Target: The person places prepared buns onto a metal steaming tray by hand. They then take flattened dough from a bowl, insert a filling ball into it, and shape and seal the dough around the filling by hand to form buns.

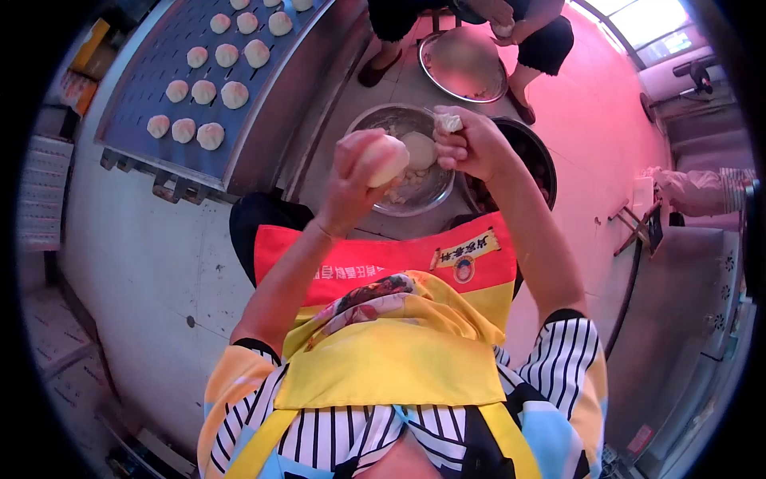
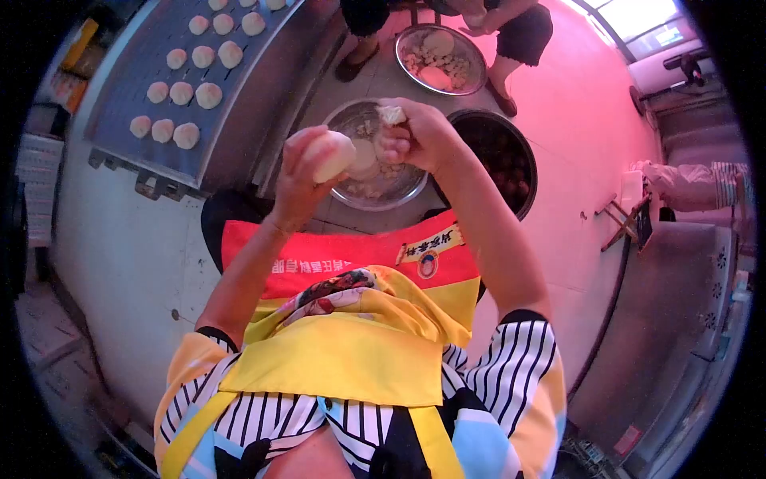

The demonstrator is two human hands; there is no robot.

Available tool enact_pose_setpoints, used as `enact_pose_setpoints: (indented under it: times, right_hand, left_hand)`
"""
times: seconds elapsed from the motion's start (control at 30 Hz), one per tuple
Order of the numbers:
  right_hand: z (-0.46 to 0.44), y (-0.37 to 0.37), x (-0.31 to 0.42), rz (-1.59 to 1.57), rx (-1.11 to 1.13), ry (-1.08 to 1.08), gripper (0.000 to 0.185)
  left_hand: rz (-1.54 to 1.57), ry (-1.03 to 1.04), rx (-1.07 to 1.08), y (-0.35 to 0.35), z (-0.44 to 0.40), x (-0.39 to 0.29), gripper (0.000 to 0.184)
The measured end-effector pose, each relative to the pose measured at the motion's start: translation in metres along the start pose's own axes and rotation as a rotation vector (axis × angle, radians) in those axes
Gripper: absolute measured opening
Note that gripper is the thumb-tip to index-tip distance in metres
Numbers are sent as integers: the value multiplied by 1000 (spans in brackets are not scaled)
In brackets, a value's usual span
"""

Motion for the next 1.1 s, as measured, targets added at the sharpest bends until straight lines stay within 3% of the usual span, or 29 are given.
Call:
enact_pose_setpoints:
  times: [0.1, 0.13, 0.2, 0.23, 0.27, 0.37, 0.4, 0.5, 0.53, 0.6, 0.67, 0.7, 0.8, 0.93, 1.0, 1.03, 1.1]
  right_hand:
    - [2, -33, -5, 544, -458, -66, 26]
    - [-2, -42, -10, 708, -444, -43, 33]
    - [-12, -53, -6, 1386, -384, -319, 35]
    - [-14, -39, -7, 1719, -335, -466, 37]
    - [-10, -44, -8, 1632, -429, -526, 48]
    - [5, 11, -18, 929, -214, -481, 66]
    - [4, 30, -26, 1073, -154, -544, 78]
    - [2, 8, -50, 851, -355, -336, 81]
    - [6, 10, -45, 906, -448, -406, 78]
    - [9, 27, -29, 1032, -436, -713, 73]
    - [14, 41, -24, 1050, -422, -861, 70]
    - [19, 52, -20, 1015, -416, -852, 69]
    - [17, 45, -24, 856, -468, -728, 69]
    - [17, 32, -26, 724, -645, -683, 67]
    - [20, 48, -19, 767, -498, -822, 64]
    - [22, 58, -16, 788, -419, -889, 63]
    - [15, 54, -29, 611, -281, -584, 64]
  left_hand:
    - [1017, -733, -238, 31, 31, 51, 45]
    - [1234, -856, -274, 41, 38, 53, 45]
    - [1674, -1102, -347, 61, 53, 47, 52]
    - [1736, -1157, -315, 66, 58, 47, 56]
    - [1795, -1208, -282, 72, 66, 49, 61]
    - [1883, -1309, -267, 82, 67, 48, 69]
    - [1897, -1339, -269, 86, 66, 44, 70]
    - [1697, -1361, -194, 87, 54, 37, 72]
    - [1677, -1361, -214, 85, 49, 36, 72]
    - [1630, -1379, -255, 80, 48, 34, 71]
    - [1558, -1280, -365, 75, 45, 42, 70]
    - [1523, -1226, -418, 71, 42, 46, 69]
    - [1449, -1247, -130, 73, 35, 41, 64]
    - [1502, -1318, -252, 65, 31, 21, 61]
    - [1431, -1296, -252, 59, 36, 25, 63]
    - [1513, -1289, -105, 62, 34, 23, 64]
    - [1664, -1266, 188, 60, 31, 11, 65]
Point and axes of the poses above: each hand's wrist, its own z-axis away from the middle knuckle, its own y-axis out of the palm, x = y × z, the point moved 9 cm from there along -z, towards the middle knuckle, and after that the axes turned 11 degrees about z, right-handed, at the moved point
